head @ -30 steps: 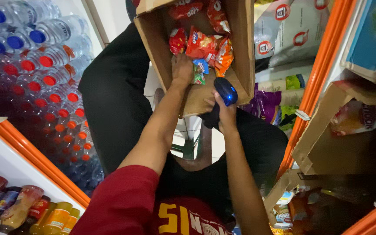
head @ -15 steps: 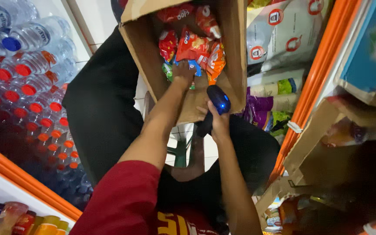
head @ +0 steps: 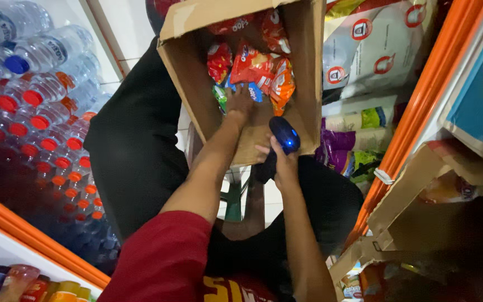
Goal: The person takes snack bags from a cardboard box, scans them with a handheld barcode scanner, and places them onto store shelves by hand.
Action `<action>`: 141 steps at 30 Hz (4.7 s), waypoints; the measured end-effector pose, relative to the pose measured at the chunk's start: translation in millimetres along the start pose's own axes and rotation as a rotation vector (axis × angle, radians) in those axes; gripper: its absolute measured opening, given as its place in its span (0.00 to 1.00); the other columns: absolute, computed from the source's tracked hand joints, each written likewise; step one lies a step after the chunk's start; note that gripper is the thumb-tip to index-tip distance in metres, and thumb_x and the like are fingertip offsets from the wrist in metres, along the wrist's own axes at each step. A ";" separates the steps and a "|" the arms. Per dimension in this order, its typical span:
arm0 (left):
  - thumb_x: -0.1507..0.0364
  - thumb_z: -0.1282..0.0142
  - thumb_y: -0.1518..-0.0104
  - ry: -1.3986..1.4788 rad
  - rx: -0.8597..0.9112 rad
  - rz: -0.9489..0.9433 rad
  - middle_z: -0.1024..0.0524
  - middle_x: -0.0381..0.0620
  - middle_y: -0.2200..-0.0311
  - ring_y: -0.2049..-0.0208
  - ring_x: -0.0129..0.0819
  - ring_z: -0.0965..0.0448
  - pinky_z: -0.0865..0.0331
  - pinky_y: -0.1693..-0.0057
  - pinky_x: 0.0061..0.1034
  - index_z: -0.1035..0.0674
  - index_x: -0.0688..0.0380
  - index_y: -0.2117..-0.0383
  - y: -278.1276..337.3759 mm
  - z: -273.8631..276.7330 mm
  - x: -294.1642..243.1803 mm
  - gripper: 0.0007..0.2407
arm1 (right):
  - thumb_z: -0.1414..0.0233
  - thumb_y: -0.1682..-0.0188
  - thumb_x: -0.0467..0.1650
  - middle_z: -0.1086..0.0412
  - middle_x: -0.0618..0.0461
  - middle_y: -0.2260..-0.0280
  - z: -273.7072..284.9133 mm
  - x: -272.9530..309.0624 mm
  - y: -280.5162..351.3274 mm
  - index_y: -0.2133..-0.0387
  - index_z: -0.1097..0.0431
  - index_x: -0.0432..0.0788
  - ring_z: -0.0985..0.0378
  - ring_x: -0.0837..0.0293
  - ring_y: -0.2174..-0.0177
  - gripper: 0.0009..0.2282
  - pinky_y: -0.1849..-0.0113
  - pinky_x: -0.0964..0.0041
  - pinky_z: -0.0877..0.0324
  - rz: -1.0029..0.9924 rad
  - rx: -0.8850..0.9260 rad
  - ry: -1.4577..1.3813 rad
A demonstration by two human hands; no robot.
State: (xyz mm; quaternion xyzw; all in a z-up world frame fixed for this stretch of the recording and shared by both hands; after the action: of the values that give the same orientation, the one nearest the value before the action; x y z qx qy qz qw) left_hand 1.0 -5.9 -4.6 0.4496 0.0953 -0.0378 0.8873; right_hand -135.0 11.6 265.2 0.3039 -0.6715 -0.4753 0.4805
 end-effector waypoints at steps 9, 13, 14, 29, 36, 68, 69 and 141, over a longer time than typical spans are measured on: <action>0.69 0.44 0.49 0.041 0.085 0.033 0.43 0.51 0.32 0.31 0.51 0.47 0.53 0.34 0.59 0.25 0.60 0.42 25.6 28.2 -1.5 0.24 | 0.42 0.48 0.33 0.28 0.46 0.52 6.9 -3.6 -3.8 0.44 0.34 0.39 0.19 0.44 0.60 0.20 0.70 0.59 0.22 0.024 -0.018 -0.017; 0.69 0.48 0.42 0.109 -0.099 0.055 0.36 0.51 0.38 0.33 0.51 0.44 0.53 0.34 0.64 0.21 0.57 0.47 12.7 24.9 2.4 0.16 | 0.42 0.52 0.34 0.28 0.48 0.52 4.9 -1.7 -3.7 0.45 0.36 0.44 0.18 0.43 0.61 0.21 0.72 0.59 0.22 -0.005 -0.030 -0.036; 0.69 0.48 0.39 0.087 -0.099 0.023 0.33 0.51 0.39 0.33 0.52 0.41 0.50 0.34 0.63 0.20 0.56 0.48 10.2 22.5 5.6 0.14 | 0.42 0.52 0.34 0.28 0.48 0.52 2.1 -0.1 -7.3 0.45 0.36 0.44 0.18 0.43 0.61 0.21 0.72 0.59 0.22 0.004 -0.022 -0.038; 0.56 0.54 0.42 -0.100 0.132 -0.030 0.38 0.40 0.37 0.41 0.47 0.34 0.40 0.43 0.49 0.32 0.18 0.39 -11.8 27.0 -16.9 0.21 | 0.42 0.52 0.35 0.29 0.48 0.50 5.0 0.1 -3.9 0.46 0.35 0.44 0.16 0.44 0.62 0.21 0.72 0.58 0.22 -0.074 -0.016 -0.072; 0.63 0.51 0.38 -0.264 0.219 -0.082 0.21 0.39 0.48 0.46 0.38 0.25 0.34 0.50 0.46 0.19 0.45 0.47 -2.0 -2.3 -28.8 0.15 | 0.41 0.48 0.35 0.29 0.42 0.56 13.8 -8.5 -5.0 0.45 0.35 0.40 0.17 0.41 0.65 0.20 0.72 0.57 0.23 -0.075 -0.045 -0.063; 0.75 0.37 0.37 1.708 -0.474 -0.735 0.24 0.42 0.66 0.66 0.23 0.25 0.30 0.55 0.21 0.22 0.64 0.69 357.8 239.8 -36.0 0.06 | 0.36 0.51 0.21 0.30 0.55 0.57 30.8 17.0 185.4 0.53 0.28 0.40 0.26 0.61 0.56 0.14 0.51 0.66 0.29 0.846 0.165 -0.238; 0.76 0.35 0.33 1.664 -0.615 -0.772 0.28 0.40 0.61 0.63 0.21 0.29 0.33 0.51 0.19 0.26 0.62 0.66 367.4 243.1 -41.5 0.09 | 0.36 0.52 0.20 0.30 0.55 0.59 23.4 16.1 196.7 0.55 0.28 0.39 0.26 0.61 0.57 0.14 0.52 0.66 0.29 0.878 0.116 -0.237; 0.83 0.37 0.43 1.088 -0.564 -1.104 0.35 0.51 0.33 0.36 0.34 0.27 0.26 0.33 0.31 0.40 0.52 0.28 588.8 349.0 -96.4 0.35 | 0.37 0.49 0.29 0.22 0.47 0.64 8.3 30.4 453.8 0.57 0.26 0.36 0.18 0.58 0.64 0.11 0.60 0.62 0.25 1.424 -0.053 0.511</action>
State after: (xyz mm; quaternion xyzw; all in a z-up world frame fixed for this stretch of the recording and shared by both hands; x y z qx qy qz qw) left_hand 43.8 60.4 682.1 0.0540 0.7251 -0.2200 0.6504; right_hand -131.4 153.1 697.5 -0.1144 -0.5615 0.0190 0.8193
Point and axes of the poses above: each hand's wrist, its own y-axis away from the middle knuckle, its own z-axis out of the back of the hand, x = y × z, the point moved 1 cm from there along -y, towards the middle knuckle
